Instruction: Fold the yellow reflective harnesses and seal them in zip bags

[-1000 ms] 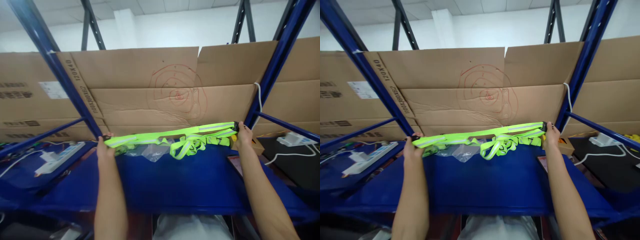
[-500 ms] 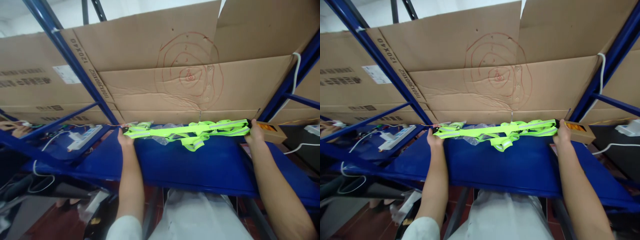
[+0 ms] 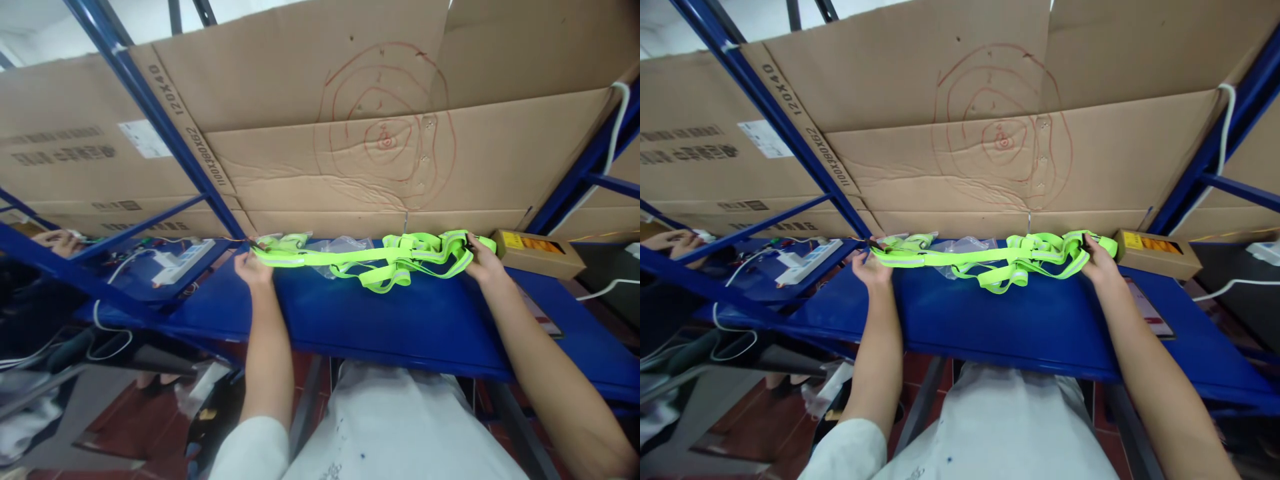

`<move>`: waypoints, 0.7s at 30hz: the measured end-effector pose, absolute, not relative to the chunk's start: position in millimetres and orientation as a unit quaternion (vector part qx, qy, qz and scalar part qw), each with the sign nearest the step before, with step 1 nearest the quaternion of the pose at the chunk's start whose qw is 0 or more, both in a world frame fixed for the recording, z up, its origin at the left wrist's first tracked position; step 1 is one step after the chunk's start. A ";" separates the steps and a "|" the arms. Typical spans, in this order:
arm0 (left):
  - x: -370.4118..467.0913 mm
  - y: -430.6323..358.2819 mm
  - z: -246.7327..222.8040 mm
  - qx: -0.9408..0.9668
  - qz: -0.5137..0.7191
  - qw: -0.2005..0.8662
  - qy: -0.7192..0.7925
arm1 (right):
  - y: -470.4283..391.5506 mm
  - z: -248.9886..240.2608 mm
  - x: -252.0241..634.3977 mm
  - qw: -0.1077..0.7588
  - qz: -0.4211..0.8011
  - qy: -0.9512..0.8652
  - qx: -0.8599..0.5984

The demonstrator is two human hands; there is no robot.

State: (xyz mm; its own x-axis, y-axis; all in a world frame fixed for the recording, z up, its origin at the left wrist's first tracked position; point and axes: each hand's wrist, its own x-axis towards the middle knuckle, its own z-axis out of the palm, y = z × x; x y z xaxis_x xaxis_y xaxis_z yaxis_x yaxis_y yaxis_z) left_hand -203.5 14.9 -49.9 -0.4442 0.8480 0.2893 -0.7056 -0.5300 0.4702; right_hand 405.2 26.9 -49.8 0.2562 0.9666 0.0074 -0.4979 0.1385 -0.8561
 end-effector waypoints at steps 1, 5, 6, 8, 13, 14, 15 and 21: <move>-200.9 13.0 -50.2 0.257 0.837 0.460 0.146 | 24.9 -49.7 399.6 0.675 0.549 -0.303 -0.389; -190.3 8.0 -55.2 0.278 0.837 0.440 0.168 | 15.9 -49.9 377.6 0.628 0.571 -0.340 -0.405; -188.2 7.2 -55.9 0.283 0.836 0.437 0.176 | 13.9 -50.2 372.8 0.624 0.568 -0.349 -0.408; -184.7 6.1 -54.8 0.295 0.828 0.433 0.197 | 11.0 -50.9 365.1 0.625 0.549 -0.366 -0.418; -171.5 -2.6 -47.0 0.330 0.788 0.435 0.285 | 3.9 -48.3 359.4 0.646 0.442 -0.415 -0.464; -167.7 -9.2 -48.2 0.339 0.777 0.433 0.307 | -0.6 -46.8 360.0 0.647 0.417 -0.428 -0.475; -164.0 -18.5 -51.0 0.348 0.767 0.428 0.329 | -7.3 -45.3 360.9 0.645 0.393 -0.442 -0.484; -165.3 -108.1 -67.5 0.390 0.722 0.335 0.463 | -88.4 -57.5 375.0 0.591 0.362 -0.518 -0.501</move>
State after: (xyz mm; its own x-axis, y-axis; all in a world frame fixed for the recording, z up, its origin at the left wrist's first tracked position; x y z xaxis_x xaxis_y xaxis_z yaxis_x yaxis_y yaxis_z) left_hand -165.3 -108.1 -67.5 -0.4720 0.8447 0.2525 -0.1227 -0.3466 0.9299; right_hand 375.0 -88.4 -57.5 0.2015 0.9472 0.2494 0.0902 0.2356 -0.9677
